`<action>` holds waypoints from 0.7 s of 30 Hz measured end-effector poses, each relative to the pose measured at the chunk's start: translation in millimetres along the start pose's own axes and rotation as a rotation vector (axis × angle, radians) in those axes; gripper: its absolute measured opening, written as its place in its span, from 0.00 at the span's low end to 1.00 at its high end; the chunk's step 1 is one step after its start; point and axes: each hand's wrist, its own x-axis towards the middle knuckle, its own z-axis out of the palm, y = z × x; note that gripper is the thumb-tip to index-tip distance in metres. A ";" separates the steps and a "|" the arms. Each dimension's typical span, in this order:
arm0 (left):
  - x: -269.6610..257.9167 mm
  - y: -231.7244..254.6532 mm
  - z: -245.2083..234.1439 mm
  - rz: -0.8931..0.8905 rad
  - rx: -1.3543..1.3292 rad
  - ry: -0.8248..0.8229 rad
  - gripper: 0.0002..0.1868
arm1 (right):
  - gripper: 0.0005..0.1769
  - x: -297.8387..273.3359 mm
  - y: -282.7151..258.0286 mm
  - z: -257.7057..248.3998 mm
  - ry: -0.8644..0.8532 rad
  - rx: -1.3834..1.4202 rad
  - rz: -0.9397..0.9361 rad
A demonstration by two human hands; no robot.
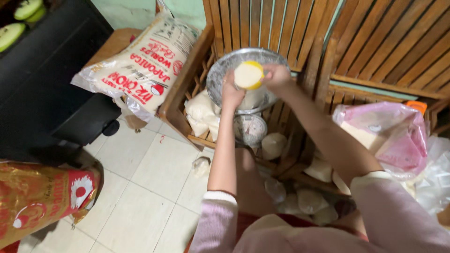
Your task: The person scoops dough from a large bag into a yellow scoop, weighs it on a scale, and then places it into a small plastic bag. They tie the bag and place it on a wooden rack. This process is repeated multiple times.
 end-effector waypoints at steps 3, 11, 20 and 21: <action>3.7 18.2 -11.5 0.011 -0.080 -0.052 0.47 | 0.21 -11.9 -9.8 14.7 0.003 -0.255 -0.130; 16.9 30.0 -35.8 -0.034 -0.177 -0.189 0.57 | 0.23 -34.0 -80.3 26.8 0.039 -0.800 -0.412; 13.1 32.2 -45.7 0.052 -0.195 -0.114 0.56 | 0.06 -39.6 -76.0 17.3 0.123 -0.892 -0.312; 14.5 38.1 -50.1 0.031 -0.156 -0.101 0.55 | 0.04 -41.2 -68.1 13.3 0.112 -0.863 -0.222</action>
